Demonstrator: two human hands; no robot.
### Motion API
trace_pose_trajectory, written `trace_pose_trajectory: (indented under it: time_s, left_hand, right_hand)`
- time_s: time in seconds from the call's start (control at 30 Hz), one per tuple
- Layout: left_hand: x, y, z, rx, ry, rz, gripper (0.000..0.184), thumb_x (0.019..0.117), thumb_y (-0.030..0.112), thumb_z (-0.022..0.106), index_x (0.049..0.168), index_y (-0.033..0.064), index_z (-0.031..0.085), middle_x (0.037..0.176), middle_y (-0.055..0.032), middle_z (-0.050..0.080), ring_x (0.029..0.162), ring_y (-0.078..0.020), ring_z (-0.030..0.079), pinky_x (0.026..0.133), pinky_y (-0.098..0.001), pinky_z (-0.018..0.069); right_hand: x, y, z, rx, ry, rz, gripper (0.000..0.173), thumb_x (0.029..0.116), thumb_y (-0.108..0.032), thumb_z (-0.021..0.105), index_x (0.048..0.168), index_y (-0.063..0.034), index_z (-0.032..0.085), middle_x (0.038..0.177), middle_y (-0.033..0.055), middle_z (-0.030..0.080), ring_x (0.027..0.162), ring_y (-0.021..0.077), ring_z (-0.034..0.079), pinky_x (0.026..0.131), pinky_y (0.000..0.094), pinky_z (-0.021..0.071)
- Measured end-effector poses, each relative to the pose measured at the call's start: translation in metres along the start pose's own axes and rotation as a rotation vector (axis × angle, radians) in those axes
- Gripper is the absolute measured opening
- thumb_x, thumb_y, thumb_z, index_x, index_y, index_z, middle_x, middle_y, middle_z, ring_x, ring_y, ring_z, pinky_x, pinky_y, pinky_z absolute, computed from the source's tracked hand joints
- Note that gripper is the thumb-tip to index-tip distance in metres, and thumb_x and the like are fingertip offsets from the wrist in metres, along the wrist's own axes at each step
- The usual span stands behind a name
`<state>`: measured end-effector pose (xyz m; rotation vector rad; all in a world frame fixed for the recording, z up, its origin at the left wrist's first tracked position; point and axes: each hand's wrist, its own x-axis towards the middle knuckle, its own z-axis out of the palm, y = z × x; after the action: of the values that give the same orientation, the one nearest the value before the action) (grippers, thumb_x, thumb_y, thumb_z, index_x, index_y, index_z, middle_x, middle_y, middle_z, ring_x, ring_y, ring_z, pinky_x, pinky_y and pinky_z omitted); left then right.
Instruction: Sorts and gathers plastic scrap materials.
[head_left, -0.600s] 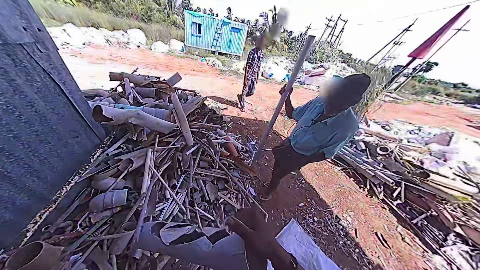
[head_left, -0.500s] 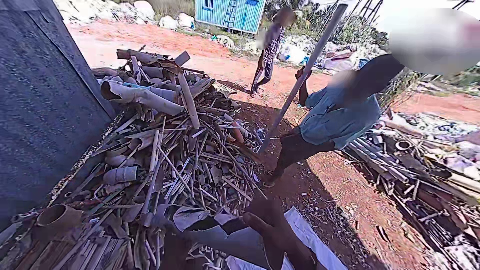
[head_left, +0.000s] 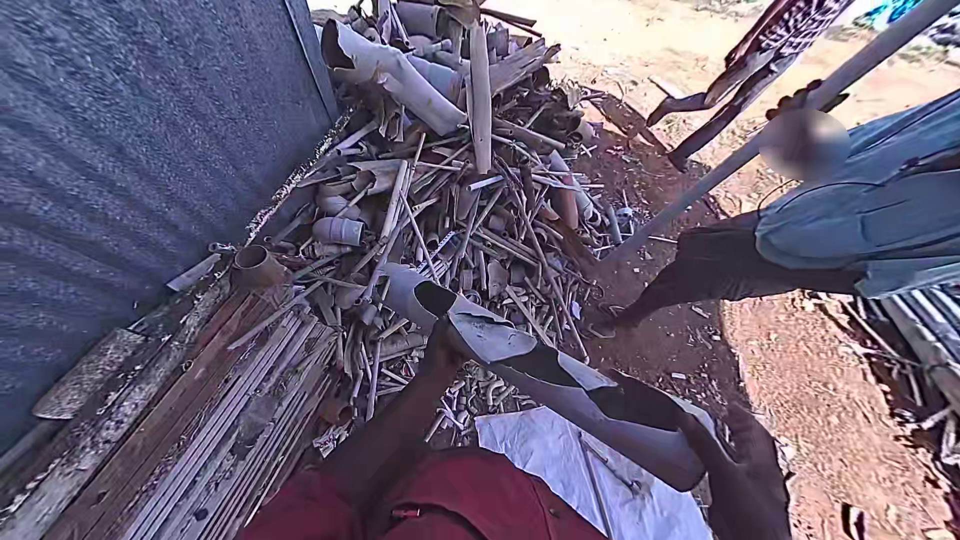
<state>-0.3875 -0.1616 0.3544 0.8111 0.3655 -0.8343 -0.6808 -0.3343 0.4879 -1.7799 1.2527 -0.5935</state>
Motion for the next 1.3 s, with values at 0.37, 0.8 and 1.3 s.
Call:
trace_pose_trajectory:
  time_s: [0.37,0.8,1.3]
  left_hand:
    - [0.0,-0.023,-0.009,-0.029,-0.088,-0.094,0.038,0.1103,0.033,0.033,0.134,0.0066,0.048,0.111,-0.0161,0.066,0.097,-0.0277,0.067,0.08,-0.0469,0.0581]
    - [0.031,0.013,-0.112,0.509,0.137,-0.245,0.043,0.1116,0.034,0.04,0.133,-0.0001,0.056,0.108,-0.0126,0.072,0.089,-0.0195,0.071,0.081,-0.0356,0.0569]
    - [0.285,0.219,-0.3,1.608,0.635,0.037,0.043,0.1101,0.032,0.043,0.127,0.0014,0.067,0.124,-0.0261,0.067,0.121,-0.0432,0.062,0.104,-0.0655,0.0453]
  right_hand:
    - [-0.045,0.004,0.008,0.21,0.126,0.265,0.027,0.1044,-0.008,0.052,0.078,-0.0112,0.059,0.061,-0.0089,0.063,0.057,-0.0005,0.062,0.061,0.0187,0.0565]
    - [0.002,-0.009,0.097,-0.08,-0.075,-0.011,0.039,0.0811,-0.008,0.069,0.059,-0.0215,0.04,0.051,-0.0139,0.041,0.045,-0.0029,0.04,0.048,0.0189,0.0362]
    - [0.12,0.128,0.269,-0.753,-0.298,0.127,0.041,0.0955,-0.022,0.069,0.073,0.0104,0.057,0.081,0.0304,0.059,0.084,0.0464,0.059,0.081,0.0663,0.0438]
